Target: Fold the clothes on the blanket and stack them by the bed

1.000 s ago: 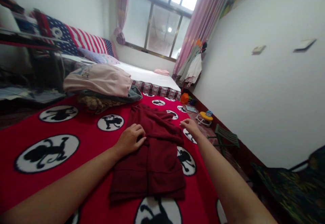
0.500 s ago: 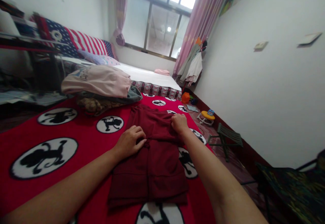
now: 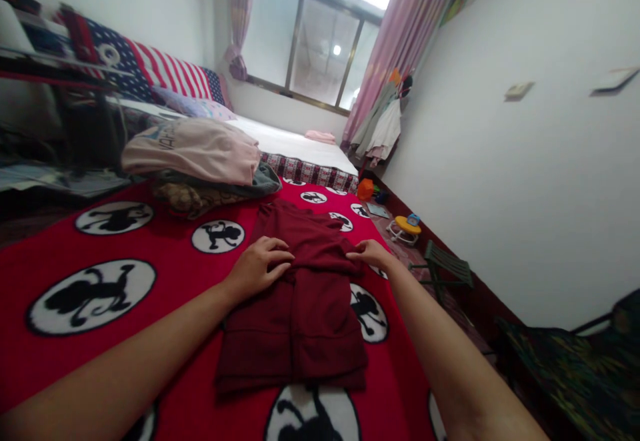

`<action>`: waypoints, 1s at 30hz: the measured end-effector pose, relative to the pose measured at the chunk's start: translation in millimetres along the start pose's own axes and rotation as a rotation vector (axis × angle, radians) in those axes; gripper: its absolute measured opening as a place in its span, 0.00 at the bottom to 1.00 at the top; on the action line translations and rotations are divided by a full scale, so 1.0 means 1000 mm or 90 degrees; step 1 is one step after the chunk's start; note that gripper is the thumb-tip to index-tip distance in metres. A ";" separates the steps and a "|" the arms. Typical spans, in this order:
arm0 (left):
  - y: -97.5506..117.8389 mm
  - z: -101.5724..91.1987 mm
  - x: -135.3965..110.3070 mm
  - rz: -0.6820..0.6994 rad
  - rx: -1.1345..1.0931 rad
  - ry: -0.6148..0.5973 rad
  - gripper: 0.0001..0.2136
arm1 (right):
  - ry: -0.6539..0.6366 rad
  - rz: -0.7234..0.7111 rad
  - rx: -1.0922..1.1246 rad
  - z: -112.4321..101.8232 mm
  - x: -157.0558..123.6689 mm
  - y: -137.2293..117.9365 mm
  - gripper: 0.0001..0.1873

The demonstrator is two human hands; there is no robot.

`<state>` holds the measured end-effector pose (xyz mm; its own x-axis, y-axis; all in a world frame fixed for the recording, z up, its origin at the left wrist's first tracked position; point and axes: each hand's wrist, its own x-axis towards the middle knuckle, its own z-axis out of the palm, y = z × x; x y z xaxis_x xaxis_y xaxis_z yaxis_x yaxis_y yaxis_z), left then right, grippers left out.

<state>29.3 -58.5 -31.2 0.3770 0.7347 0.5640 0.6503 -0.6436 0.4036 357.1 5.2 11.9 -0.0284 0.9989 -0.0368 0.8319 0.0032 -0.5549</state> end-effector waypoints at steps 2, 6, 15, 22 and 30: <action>0.001 0.000 0.000 0.031 0.013 -0.043 0.11 | 0.007 0.055 0.081 -0.006 -0.007 -0.002 0.17; 0.002 0.002 -0.001 0.046 0.019 -0.086 0.15 | 0.128 0.178 0.258 -0.019 -0.006 -0.016 0.11; -0.009 -0.004 0.005 -0.112 -0.218 0.267 0.12 | 0.034 -0.040 0.565 -0.015 0.000 -0.116 0.12; -0.024 -0.003 0.006 -0.147 -0.129 0.370 0.13 | 0.175 -0.144 0.441 0.080 -0.005 -0.102 0.15; -0.018 0.007 0.004 -0.055 0.027 0.067 0.16 | 0.156 -0.395 -0.017 0.116 -0.016 -0.084 0.14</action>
<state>23.8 -42.5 -41.3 0.2490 0.7588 0.6019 0.7057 -0.5678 0.4238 223.3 -16.2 -37.1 -0.3825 0.7926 0.4748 0.7151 0.5794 -0.3912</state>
